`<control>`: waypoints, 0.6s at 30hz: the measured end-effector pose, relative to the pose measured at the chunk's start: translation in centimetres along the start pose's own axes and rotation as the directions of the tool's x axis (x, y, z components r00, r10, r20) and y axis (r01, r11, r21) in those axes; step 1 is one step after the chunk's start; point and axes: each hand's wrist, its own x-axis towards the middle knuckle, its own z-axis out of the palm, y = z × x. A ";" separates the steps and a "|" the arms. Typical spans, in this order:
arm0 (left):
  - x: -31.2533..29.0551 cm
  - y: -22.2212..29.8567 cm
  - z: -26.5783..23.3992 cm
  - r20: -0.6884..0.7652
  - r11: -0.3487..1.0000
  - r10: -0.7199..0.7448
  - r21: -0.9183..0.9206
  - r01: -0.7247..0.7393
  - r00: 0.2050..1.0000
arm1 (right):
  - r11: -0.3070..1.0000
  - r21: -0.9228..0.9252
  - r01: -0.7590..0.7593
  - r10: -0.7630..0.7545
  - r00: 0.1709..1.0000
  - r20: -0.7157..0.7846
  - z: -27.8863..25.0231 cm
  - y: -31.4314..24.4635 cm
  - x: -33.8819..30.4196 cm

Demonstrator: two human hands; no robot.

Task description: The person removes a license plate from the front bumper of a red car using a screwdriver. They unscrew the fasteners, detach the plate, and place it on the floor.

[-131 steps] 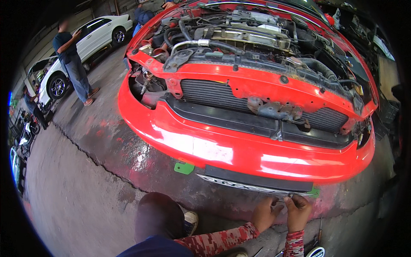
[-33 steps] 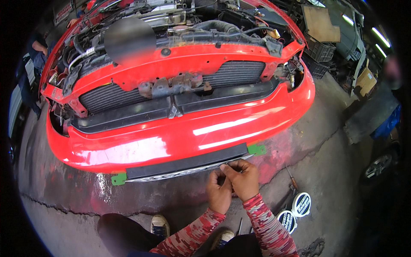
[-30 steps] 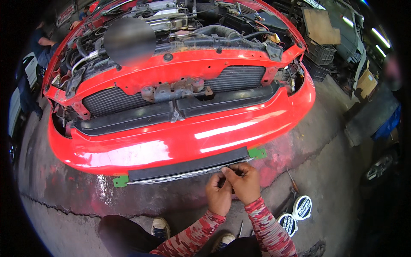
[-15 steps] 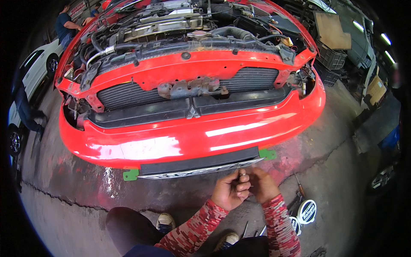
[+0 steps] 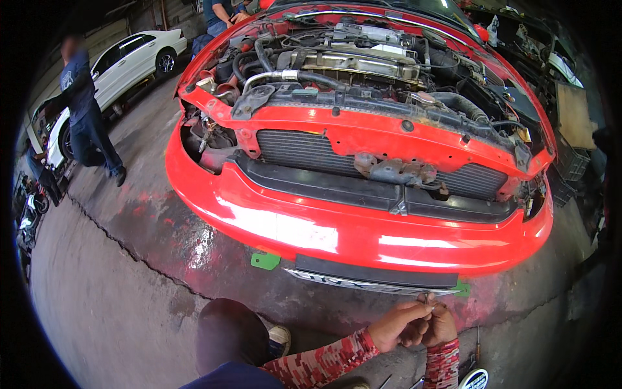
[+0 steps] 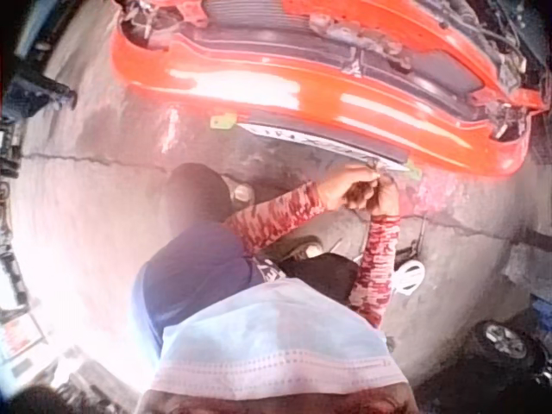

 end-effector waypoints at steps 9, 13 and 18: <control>0.3 -1.6 -0.1 -0.225 0.780 0.594 0.397 -0.484 0.772 | 0.937 -0.340 0.073 -0.213 0.894 -0.395 2.2 0.0 0.0; 1.4 -3.2 -3.4 -0.377 0.875 0.472 0.311 -0.371 0.797 | 0.845 -0.528 0.084 -0.354 0.827 -0.436 2.7 0.0 0.0; 3.7 -6.3 -3.4 -0.455 0.832 0.502 0.487 -0.267 0.735 | 0.640 -0.745 0.191 -0.595 0.737 -0.322 3.4 0.6 0.4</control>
